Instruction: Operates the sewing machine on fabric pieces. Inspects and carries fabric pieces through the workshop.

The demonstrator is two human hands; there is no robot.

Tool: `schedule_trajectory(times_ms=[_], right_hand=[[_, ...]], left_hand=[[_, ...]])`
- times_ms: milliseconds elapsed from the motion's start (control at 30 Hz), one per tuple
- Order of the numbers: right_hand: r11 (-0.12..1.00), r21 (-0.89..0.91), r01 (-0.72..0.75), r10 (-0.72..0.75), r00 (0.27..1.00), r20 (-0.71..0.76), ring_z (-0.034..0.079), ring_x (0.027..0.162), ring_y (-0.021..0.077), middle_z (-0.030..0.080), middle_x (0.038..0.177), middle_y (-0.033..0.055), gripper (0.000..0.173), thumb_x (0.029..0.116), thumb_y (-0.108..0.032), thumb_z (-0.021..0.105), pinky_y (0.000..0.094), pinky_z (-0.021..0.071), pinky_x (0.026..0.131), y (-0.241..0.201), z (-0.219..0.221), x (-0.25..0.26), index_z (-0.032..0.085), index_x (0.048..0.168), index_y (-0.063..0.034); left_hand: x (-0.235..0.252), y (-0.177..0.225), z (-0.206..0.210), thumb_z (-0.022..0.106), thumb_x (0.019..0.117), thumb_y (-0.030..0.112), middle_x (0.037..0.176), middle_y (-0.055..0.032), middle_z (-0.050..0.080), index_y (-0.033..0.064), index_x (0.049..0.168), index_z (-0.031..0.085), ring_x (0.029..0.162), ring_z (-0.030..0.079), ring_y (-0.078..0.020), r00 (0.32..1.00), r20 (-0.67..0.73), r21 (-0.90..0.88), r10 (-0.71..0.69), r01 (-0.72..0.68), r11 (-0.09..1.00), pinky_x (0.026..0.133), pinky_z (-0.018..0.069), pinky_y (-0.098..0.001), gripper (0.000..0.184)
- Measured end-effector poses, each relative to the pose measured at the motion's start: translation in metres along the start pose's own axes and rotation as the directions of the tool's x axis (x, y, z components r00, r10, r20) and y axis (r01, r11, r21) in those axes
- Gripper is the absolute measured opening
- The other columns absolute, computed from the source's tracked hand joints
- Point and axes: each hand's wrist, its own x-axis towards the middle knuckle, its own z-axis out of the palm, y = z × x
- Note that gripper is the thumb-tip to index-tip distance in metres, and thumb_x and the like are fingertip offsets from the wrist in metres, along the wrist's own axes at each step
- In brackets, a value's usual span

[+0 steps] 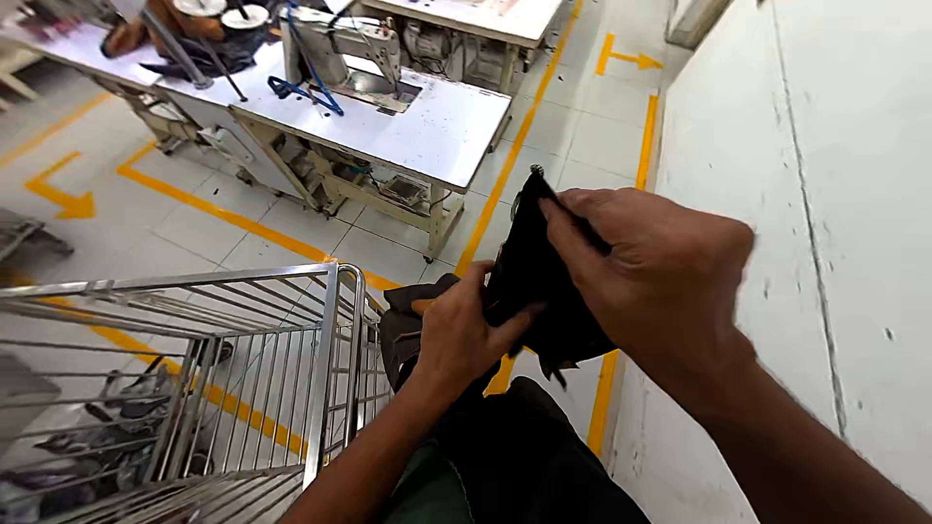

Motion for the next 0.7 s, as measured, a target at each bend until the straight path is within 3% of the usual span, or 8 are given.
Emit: schedule_trajectory(times_ms=[100,167,200,300,400,500,633,700], right_hand=[[0.974,0.214,-0.074,0.064,0.997,0.051,0.070,0.078,0.0022,0.077,0.090,0.0020,0.016,0.0983,-0.021,0.069,0.0214,0.0571,0.069,0.049,0.018,0.049,0.079,0.101,-0.0089],[0.907,0.390,-0.163,0.107,0.981,0.160,0.067,0.074,-0.0058,0.075,0.087,-0.0066,0.013,0.0956,-0.024,0.072,0.0138,0.0556,0.066,0.094,0.042,0.080,0.078,0.100,-0.0126],[0.837,0.503,-0.215,0.102,0.965,0.243,0.068,0.073,-0.0054,0.075,0.085,-0.0080,0.012,0.0941,-0.021,0.074,0.0130,0.0574,0.065,0.116,0.058,0.094,0.078,0.101,-0.0122],[0.580,0.717,-0.387,0.038,0.892,0.450,0.071,0.071,0.0041,0.076,0.084,-0.0026,0.010,0.0922,-0.008,0.073,0.0201,0.0619,0.065,0.161,0.114,0.134,0.077,0.102,-0.0072],[0.581,0.723,-0.375,-0.065,0.863,0.500,0.070,0.067,0.0047,0.076,0.081,-0.0025,0.008,0.0918,-0.011,0.075,0.0215,0.0602,0.058,0.170,0.163,0.171,0.077,0.099,-0.0090],[0.662,0.705,-0.255,-0.210,0.840,0.501,0.064,0.061,0.0000,0.072,0.077,-0.0079,0.008,0.0949,-0.018,0.072,0.0186,0.0543,0.052,0.154,0.206,0.199,0.077,0.100,-0.0146],[0.655,0.753,-0.061,-0.396,0.821,0.411,0.061,0.063,-0.0043,0.070,0.079,-0.0098,0.011,0.0960,-0.018,0.070,0.0147,0.0506,0.052,0.125,0.262,0.243,0.076,0.103,-0.0136],[0.607,0.794,-0.030,-0.449,0.812,0.374,0.062,0.065,-0.0045,0.070,0.080,-0.0094,0.011,0.0950,-0.017,0.071,0.0136,0.0514,0.053,0.109,0.301,0.270,0.077,0.103,-0.0120]], left_hand=[[0.054,-0.033,0.007,0.070,0.0942,0.033,0.074,0.0021,0.064,0.0107,0.130,0.066,0.061,0.058,-0.0102,0.998,-0.061,-0.093,-0.008,0.002,0.996,0.058,0.0538,-0.0325,0.042],[0.087,-0.062,0.001,0.069,0.0988,0.026,0.083,0.0025,0.070,0.0100,0.125,0.073,0.071,0.062,-0.0044,0.996,0.057,-0.315,0.062,-0.041,0.948,0.068,0.0555,-0.0250,0.031],[0.102,-0.075,-0.001,0.067,0.1002,0.024,0.090,0.0025,0.072,0.0097,0.119,0.076,0.079,0.066,-0.0034,0.985,0.147,-0.393,0.093,-0.028,0.919,0.074,0.0572,-0.0235,0.026],[0.140,-0.104,0.010,0.066,0.1006,0.029,0.083,0.0040,0.067,0.0081,0.113,0.078,0.073,0.058,-0.0027,0.970,0.237,-0.455,0.059,0.057,0.889,0.067,0.0503,-0.0204,0.027],[0.164,-0.108,0.031,0.075,0.0904,0.049,0.073,0.0072,0.060,0.0126,0.123,0.069,0.060,0.055,-0.0044,0.976,0.080,-0.307,-0.202,0.217,0.927,0.056,0.0509,-0.0239,0.049],[0.187,-0.117,0.051,0.072,0.0935,0.044,0.068,0.0076,0.059,0.0147,0.114,0.072,0.056,0.053,-0.0048,0.903,-0.203,-0.147,-0.378,0.353,0.924,0.052,0.0488,-0.0248,0.036],[0.216,-0.165,0.042,0.069,0.0962,0.036,0.085,0.0047,0.069,0.0177,0.113,0.075,0.074,0.065,-0.0060,0.851,-0.344,-0.044,-0.397,0.407,0.912,0.068,0.0577,-0.0293,0.026],[0.225,-0.204,0.030,0.066,0.0988,0.030,0.081,0.0034,0.065,0.0146,0.107,0.078,0.071,0.061,-0.0059,0.832,-0.396,-0.103,-0.389,0.381,0.919,0.064,0.0542,-0.0257,0.021]])
